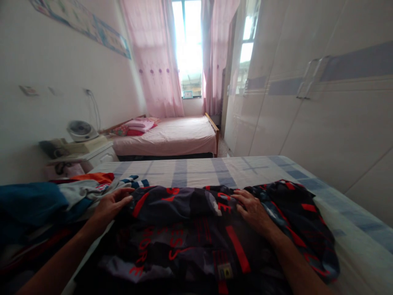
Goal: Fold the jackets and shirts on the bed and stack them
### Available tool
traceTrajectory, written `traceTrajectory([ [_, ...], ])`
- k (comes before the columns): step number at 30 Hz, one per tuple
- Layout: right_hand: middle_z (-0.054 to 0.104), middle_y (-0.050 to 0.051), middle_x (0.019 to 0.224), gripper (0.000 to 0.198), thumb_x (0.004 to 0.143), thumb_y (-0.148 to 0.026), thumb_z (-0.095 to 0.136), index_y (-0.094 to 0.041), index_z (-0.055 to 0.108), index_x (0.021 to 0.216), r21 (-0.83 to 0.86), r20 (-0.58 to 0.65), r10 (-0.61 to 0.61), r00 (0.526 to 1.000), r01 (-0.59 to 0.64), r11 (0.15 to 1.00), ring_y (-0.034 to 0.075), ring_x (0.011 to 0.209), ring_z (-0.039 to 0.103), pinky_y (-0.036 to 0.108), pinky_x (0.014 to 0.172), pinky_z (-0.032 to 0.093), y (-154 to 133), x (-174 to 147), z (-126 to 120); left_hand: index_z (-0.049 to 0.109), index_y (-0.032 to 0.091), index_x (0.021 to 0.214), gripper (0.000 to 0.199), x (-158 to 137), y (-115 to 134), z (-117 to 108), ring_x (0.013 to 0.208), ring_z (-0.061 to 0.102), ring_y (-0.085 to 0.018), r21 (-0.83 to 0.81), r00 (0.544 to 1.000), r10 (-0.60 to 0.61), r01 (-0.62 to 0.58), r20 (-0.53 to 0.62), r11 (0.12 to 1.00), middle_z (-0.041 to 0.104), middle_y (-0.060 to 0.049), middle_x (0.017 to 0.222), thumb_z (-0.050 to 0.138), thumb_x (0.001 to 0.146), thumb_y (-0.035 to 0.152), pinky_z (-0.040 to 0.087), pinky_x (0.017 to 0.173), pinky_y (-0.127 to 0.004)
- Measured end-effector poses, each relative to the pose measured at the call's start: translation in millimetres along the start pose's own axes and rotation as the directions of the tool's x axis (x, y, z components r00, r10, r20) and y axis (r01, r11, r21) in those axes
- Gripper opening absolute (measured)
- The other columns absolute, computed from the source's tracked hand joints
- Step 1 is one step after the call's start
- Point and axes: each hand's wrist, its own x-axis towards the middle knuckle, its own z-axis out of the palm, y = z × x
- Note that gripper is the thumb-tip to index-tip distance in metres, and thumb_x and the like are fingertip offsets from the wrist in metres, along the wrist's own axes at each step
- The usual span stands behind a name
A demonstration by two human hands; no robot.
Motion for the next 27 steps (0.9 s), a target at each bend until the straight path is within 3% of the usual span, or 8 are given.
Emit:
traceTrajectory([
  [5,0.059,0.007,0.12,0.031,0.084,-0.031,0.043,-0.021,0.068,0.097,0.026,-0.07,-0.023,0.997,0.025,0.999,0.023,0.117,0.05,0.042,0.104,0.037,7.3,1.4,6.4,0.06,0.014,0.113,0.064,-12.6,2.4,-3.0,0.081,0.067,-0.025,-0.053,0.992,-0.013,0.02,0.129,0.998,0.068,-0.006,0.087,0.07,0.059,0.048,0.054,0.068,-0.033],
  [8,0.06,0.006,0.117,0.03,0.085,-0.03,0.041,-0.022,0.069,0.094,0.049,-0.1,0.004,0.995,0.0,0.999,0.022,0.114,0.051,0.041,0.104,0.037,6.8,2.0,6.0,0.059,0.017,0.118,0.064,-18.3,9.1,-5.9,0.086,0.067,-0.025,-0.225,0.978,-0.04,0.087,0.207,0.97,0.07,-0.007,0.095,0.071,0.062,0.045,0.055,0.073,-0.034],
  [12,0.06,0.006,0.118,0.032,0.084,-0.027,0.038,-0.021,0.066,0.098,0.059,-0.123,0.064,0.99,-0.057,0.997,0.021,0.115,0.051,0.041,0.104,0.037,3.4,1.7,1.8,0.053,0.025,0.125,0.064,-29.2,18.8,-11.7,0.099,0.064,-0.025,-0.452,0.989,-0.014,0.079,0.145,0.888,0.065,-0.004,0.116,0.071,0.066,0.04,0.054,0.083,-0.033],
  [17,0.06,0.005,0.117,0.033,0.08,-0.023,0.039,-0.022,0.066,0.098,0.039,-0.124,0.066,0.99,-0.061,0.997,0.021,0.115,0.051,0.04,0.105,0.036,5.9,0.9,2.2,0.056,0.019,0.124,0.07,-43.0,3.8,-5.0,0.108,0.059,-0.03,-0.232,0.951,-0.028,0.103,0.307,0.967,0.063,-0.006,0.12,0.072,0.06,0.043,0.051,0.09,-0.04],
  [20,0.059,0.005,0.118,0.037,0.078,-0.019,0.037,-0.022,0.064,0.104,0.016,-0.146,0.053,0.988,-0.052,0.999,0.02,0.115,0.05,0.041,0.105,0.035,0.1,1.0,-0.6,0.049,0.022,0.13,0.068,-43.1,-8.5,-4.0,0.115,0.055,-0.028,-0.156,0.948,0.05,0.0,0.315,0.988,0.058,-0.004,0.127,0.065,0.068,0.042,0.047,0.095,-0.04],
  [22,0.058,0.006,0.12,0.038,0.08,-0.019,0.036,-0.021,0.062,0.107,-0.029,-0.203,0.021,0.979,-0.028,0.999,0.021,0.117,0.049,0.042,0.105,0.035,-12.4,1.0,-5.2,0.051,0.021,0.129,0.06,-40.8,-10.0,-6.1,0.116,0.054,-0.028,0.01,0.961,0.096,-0.102,0.259,0.995,0.057,-0.006,0.128,0.059,0.073,0.039,0.045,0.097,-0.043],
  [24,0.056,0.007,0.124,0.036,0.085,-0.024,0.036,-0.021,0.061,0.111,-0.085,-0.263,-0.047,0.964,0.025,0.996,0.022,0.122,0.045,0.043,0.106,0.033,-30.6,0.4,-9.2,0.057,0.018,0.122,0.05,-39.2,-4.0,-6.4,0.115,0.054,-0.031,0.289,0.975,0.182,-0.213,0.129,0.933,0.058,-0.01,0.126,0.055,0.076,0.035,0.041,0.099,-0.047],
  [27,0.049,0.005,0.133,0.037,0.09,-0.033,0.037,-0.022,0.057,0.12,-0.133,-0.245,-0.153,0.957,0.123,0.983,0.022,0.131,0.034,0.043,0.108,0.028,-56.4,-1.8,-6.9,0.061,0.016,0.117,0.041,-40.1,13.3,6.0,0.118,0.052,-0.029,0.561,0.913,0.404,-0.363,0.055,0.744,0.056,-0.012,0.128,0.047,0.081,0.031,0.037,0.102,-0.046],
])
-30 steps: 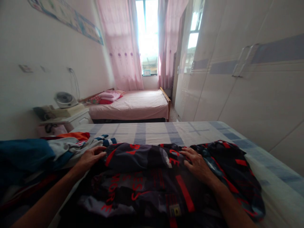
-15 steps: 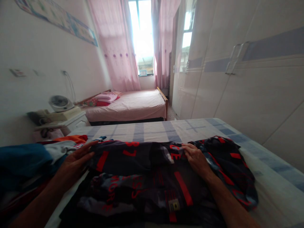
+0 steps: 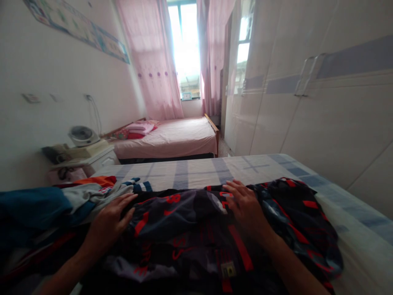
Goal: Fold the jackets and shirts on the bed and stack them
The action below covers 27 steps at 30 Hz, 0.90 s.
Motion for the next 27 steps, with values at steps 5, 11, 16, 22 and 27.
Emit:
traceTrajectory([
  [5,0.032,0.003,0.146,0.05,0.091,-0.047,0.037,-0.027,0.042,0.136,-0.07,0.325,0.044,0.945,-0.022,0.997,0.026,0.137,0.02,0.049,0.109,0.023,-7.2,-9.2,21.3,0.049,0.028,0.13,0.042,6.8,27.6,37.2,0.13,0.039,-0.025,0.069,0.953,0.266,-0.279,0.147,0.958,0.039,-0.006,0.144,0.041,0.09,0.036,0.031,0.106,-0.048],
  [11,0.027,0.003,0.147,0.056,0.091,-0.054,0.031,-0.027,0.038,0.139,-0.149,0.413,0.127,0.902,-0.071,0.986,0.025,0.137,0.02,0.046,0.11,0.022,5.3,-16.6,34.0,0.045,0.027,0.133,0.047,5.9,14.0,72.8,0.132,0.036,-0.028,0.156,0.938,0.199,-0.251,0.285,0.955,0.04,-0.005,0.143,0.037,0.091,0.046,0.027,0.106,-0.053],
  [16,0.027,0.004,0.147,0.055,0.091,-0.053,0.032,-0.025,0.04,0.138,-0.193,0.4,0.127,0.908,-0.052,0.98,0.026,0.137,0.021,0.047,0.109,0.023,4.6,-16.3,36.4,0.044,0.028,0.134,0.048,4.5,13.7,70.4,0.131,0.037,-0.026,0.186,0.938,0.211,-0.268,0.276,0.945,0.04,-0.003,0.143,0.035,0.091,0.049,0.029,0.106,-0.051],
  [22,0.028,0.003,0.147,0.054,0.091,-0.051,0.033,-0.026,0.041,0.138,-0.206,0.394,0.115,0.912,-0.035,0.978,0.026,0.136,0.022,0.047,0.109,0.025,4.6,-16.8,37.3,0.044,0.028,0.134,0.048,4.4,14.0,71.6,0.131,0.037,-0.026,0.201,0.937,0.216,-0.275,0.274,0.94,0.04,-0.002,0.143,0.034,0.091,0.049,0.03,0.105,-0.051],
  [27,0.03,0.004,0.146,0.053,0.091,-0.05,0.034,-0.026,0.041,0.137,-0.212,0.391,0.122,0.912,-0.04,0.977,0.026,0.136,0.023,0.046,0.109,0.025,4.0,-15.9,36.0,0.044,0.028,0.134,0.049,4.6,13.5,71.8,0.131,0.037,-0.026,0.205,0.937,0.218,-0.278,0.273,0.938,0.04,-0.002,0.143,0.033,0.092,0.049,0.029,0.106,-0.05],
])
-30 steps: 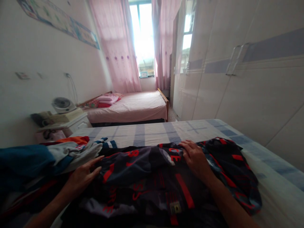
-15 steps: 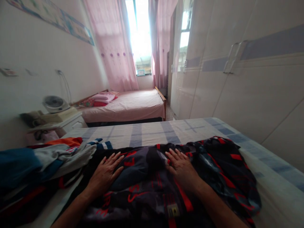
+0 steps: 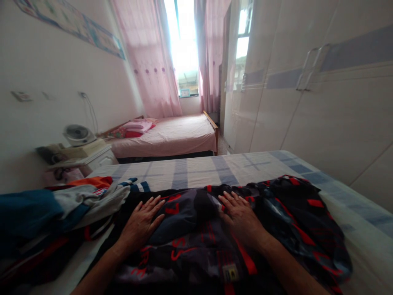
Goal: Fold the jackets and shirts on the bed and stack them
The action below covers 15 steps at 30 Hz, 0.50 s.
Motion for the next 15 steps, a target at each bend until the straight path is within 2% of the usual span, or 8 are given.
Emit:
traceTrajectory([
  [15,0.029,0.004,0.147,0.054,0.091,-0.05,0.034,-0.025,0.041,0.138,0.004,0.007,-0.002,1.0,0.002,1.0,0.025,0.136,0.023,0.046,0.109,0.025,-0.5,0.7,-0.4,0.045,0.027,0.133,0.048,-0.8,-0.3,1.3,0.13,0.038,-0.026,-0.012,1.0,0.0,0.0,-0.014,1.0,0.041,-0.003,0.142,0.035,0.091,0.048,0.031,0.105,-0.05],
])
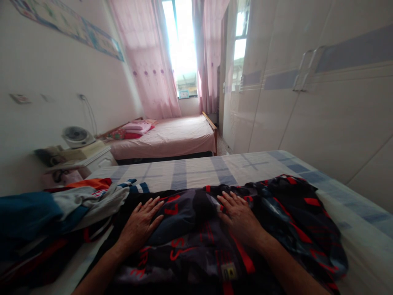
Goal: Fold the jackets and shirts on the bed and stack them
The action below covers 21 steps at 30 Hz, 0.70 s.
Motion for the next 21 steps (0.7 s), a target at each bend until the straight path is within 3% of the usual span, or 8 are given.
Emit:
traceTrajectory([
  [14,0.028,0.003,0.147,0.053,0.09,-0.049,0.036,-0.025,0.041,0.138,-0.013,0.033,0.017,0.999,-0.017,1.0,0.025,0.136,0.022,0.045,0.11,0.024,-2.8,0.0,-4.6,0.045,0.027,0.133,0.047,-0.1,0.5,-0.8,0.131,0.037,-0.026,0.003,1.0,-0.004,0.004,0.014,1.0,0.04,-0.003,0.143,0.035,0.091,0.046,0.03,0.105,-0.051],
  [21,0.03,0.004,0.146,0.053,0.091,-0.05,0.034,-0.025,0.042,0.137,0.0,-0.016,-0.006,1.0,0.006,1.0,0.025,0.136,0.024,0.046,0.109,0.025,0.1,-0.1,0.4,0.046,0.027,0.133,0.047,-0.2,2.3,-3.9,0.13,0.039,-0.026,0.002,1.0,-0.001,0.001,0.0,1.0,0.041,-0.004,0.142,0.036,0.091,0.046,0.031,0.105,-0.05],
])
